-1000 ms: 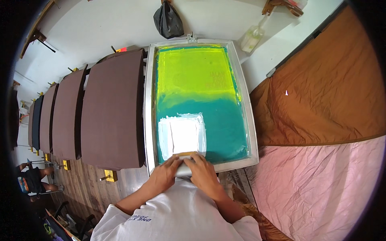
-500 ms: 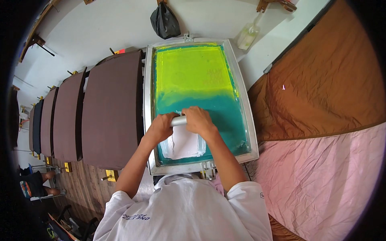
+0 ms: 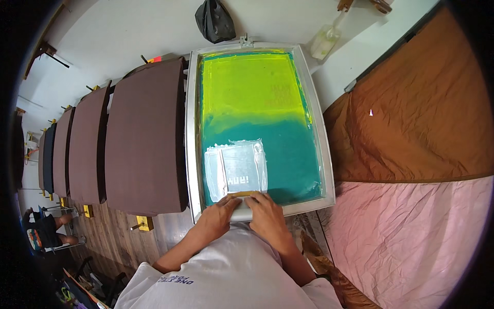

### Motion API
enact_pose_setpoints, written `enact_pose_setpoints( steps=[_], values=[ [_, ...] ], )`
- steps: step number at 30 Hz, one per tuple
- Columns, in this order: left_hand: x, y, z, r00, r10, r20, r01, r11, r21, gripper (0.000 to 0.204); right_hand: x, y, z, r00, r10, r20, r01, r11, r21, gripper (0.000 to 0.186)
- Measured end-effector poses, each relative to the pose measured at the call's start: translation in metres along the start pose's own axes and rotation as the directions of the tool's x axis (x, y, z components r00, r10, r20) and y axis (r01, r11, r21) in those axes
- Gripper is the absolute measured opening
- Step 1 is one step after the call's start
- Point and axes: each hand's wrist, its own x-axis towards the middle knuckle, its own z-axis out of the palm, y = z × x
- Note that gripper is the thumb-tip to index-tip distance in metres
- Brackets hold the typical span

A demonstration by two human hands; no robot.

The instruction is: Using a squeegee to apply white ink to a t-shirt through a screen printing frame.

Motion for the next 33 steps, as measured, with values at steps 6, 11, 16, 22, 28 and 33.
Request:
enact_pose_setpoints(
  steps=[6, 11, 16, 22, 28, 33],
  values=[
    [0.034, -0.036, -0.015, 0.999, 0.001, 0.049, -0.003, 0.999, 0.044, 0.041, 0.051, -0.008, -0.034, 0.984, 0.003, 0.180, 0.006, 0.999, -0.049, 0.044],
    [0.072, -0.042, -0.044, 0.983, -0.037, -0.180, 0.036, 0.999, -0.008, 0.037, 0.107, -0.004, -0.025, 0.995, -0.081, 0.049, 0.086, 0.991, -0.107, 0.040],
    [0.037, -0.046, -0.010, 0.986, 0.046, -0.163, -0.031, 0.996, 0.089, 0.055, 0.065, 0.001, 0.000, 0.989, -0.140, -0.052, 0.135, 0.987, -0.083, 0.036],
    [-0.011, -0.013, 0.007, 0.998, 0.050, -0.035, -0.048, 0.996, 0.075, 0.051, 0.003, -0.010, -0.005, 0.997, -0.077, 0.007, 0.077, 0.997, -0.005, 0.044],
    [0.039, -0.026, -0.029, 0.999, 0.023, -0.046, -0.023, 1.000, 0.002, 0.047, 0.057, -0.010, -0.026, 0.999, -0.043, 0.033, 0.046, 0.993, -0.110, 0.038],
    [0.081, -0.060, -0.041, 0.968, 0.144, -0.203, -0.159, 0.985, -0.061, 0.049, 0.110, -0.012, -0.019, 0.989, -0.103, -0.103, 0.068, 0.952, -0.300, 0.035]
  ],
)
